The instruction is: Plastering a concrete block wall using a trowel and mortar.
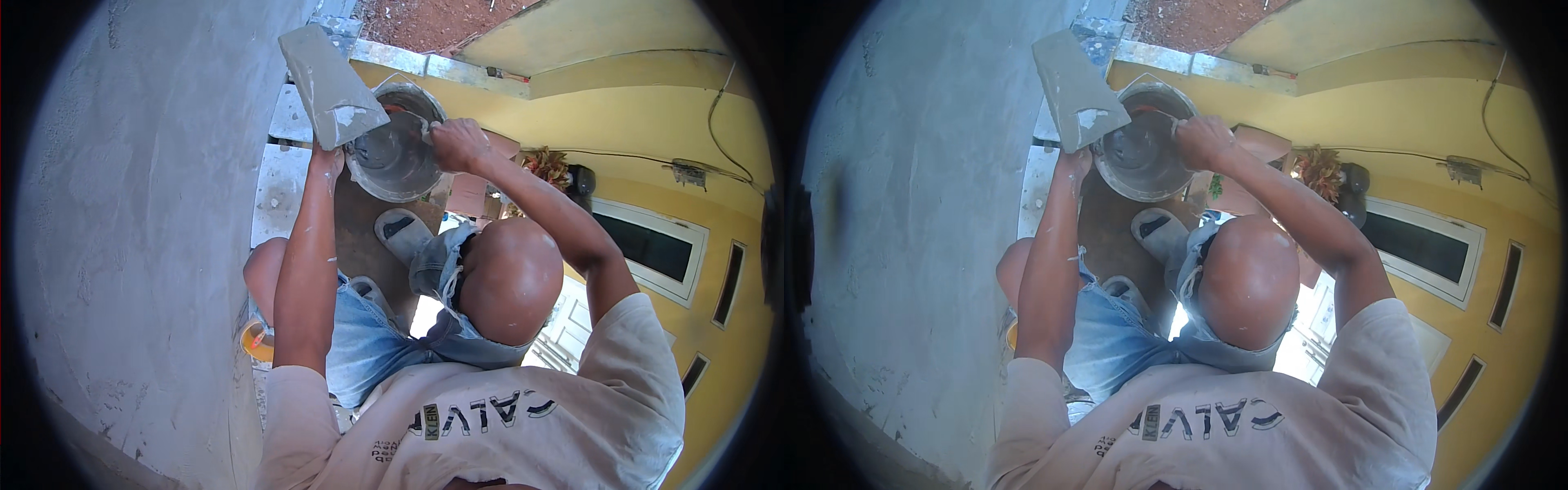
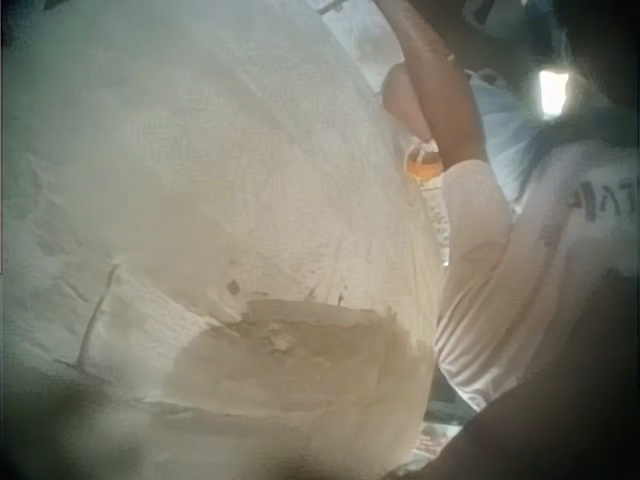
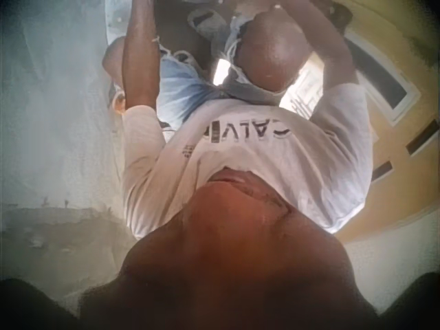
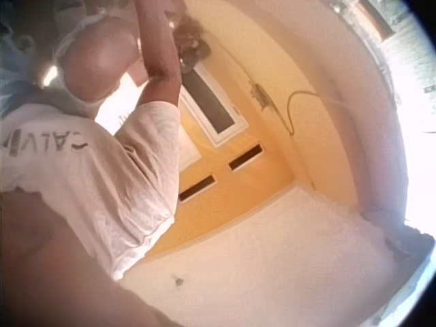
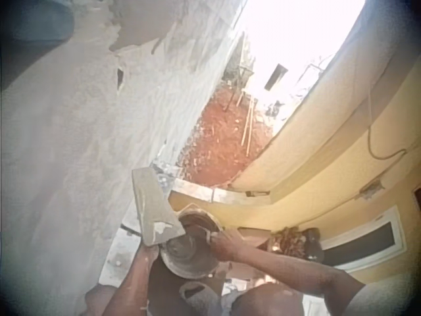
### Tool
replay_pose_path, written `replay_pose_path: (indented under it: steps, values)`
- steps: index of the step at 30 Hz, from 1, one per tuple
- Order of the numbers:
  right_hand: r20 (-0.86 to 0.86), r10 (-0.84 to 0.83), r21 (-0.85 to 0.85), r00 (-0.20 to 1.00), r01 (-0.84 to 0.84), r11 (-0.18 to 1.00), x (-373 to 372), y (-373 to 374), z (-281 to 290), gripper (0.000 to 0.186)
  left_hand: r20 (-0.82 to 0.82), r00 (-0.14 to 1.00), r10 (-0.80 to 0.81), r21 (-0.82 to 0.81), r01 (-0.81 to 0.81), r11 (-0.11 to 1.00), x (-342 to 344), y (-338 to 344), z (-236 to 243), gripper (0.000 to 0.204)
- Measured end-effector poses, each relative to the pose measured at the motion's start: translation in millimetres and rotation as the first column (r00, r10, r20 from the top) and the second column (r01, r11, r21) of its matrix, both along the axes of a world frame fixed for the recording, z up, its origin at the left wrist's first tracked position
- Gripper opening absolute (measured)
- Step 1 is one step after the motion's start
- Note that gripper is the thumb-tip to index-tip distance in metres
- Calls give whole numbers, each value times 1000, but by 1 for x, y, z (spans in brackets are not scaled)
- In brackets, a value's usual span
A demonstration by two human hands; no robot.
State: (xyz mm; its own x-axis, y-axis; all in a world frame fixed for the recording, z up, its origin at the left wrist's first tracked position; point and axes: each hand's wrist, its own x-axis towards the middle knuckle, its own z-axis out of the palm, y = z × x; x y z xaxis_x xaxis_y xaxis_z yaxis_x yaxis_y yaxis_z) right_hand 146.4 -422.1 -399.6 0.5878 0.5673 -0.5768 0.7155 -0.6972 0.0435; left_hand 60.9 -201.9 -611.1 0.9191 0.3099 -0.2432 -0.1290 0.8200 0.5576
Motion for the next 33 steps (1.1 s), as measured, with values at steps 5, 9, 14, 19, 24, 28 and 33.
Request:
replay_pose_path:
  steps: [5,9,14,19,24,28,33]
  values:
    - [243,11,164,970,-52,985,-22,-26,-43,23,-140,986,-86,-27,83,996,15,-27,45,71]
    - [-4,227,34,974,-227,973,-39,-19,-24,24,-111,991,-74,75,82,994,9,-6,28,71]
    - [129,29,184,991,-53,982,-40,-19,-27,29,-94,987,-132,86,140,986,15,-21,34,67]
    - [-67,105,0,992,-105,994,-63,-38,-33,37,-178,958,-226,0,230,973,26,-29,49,60]
    - [90,-156,185,984,137,973,-59,-48,-32,46,-199,940,-276,-62,269,961,23,-40,77,57]
    - [172,-152,226,973,111,968,-70,-74,-52,47,-187,927,-324,105,347,932,28,-58,89,63]
    - [104,-188,144,977,173,974,-73,-49,-28,39,-208,934,-292,36,305,952,20,-48,104,62]
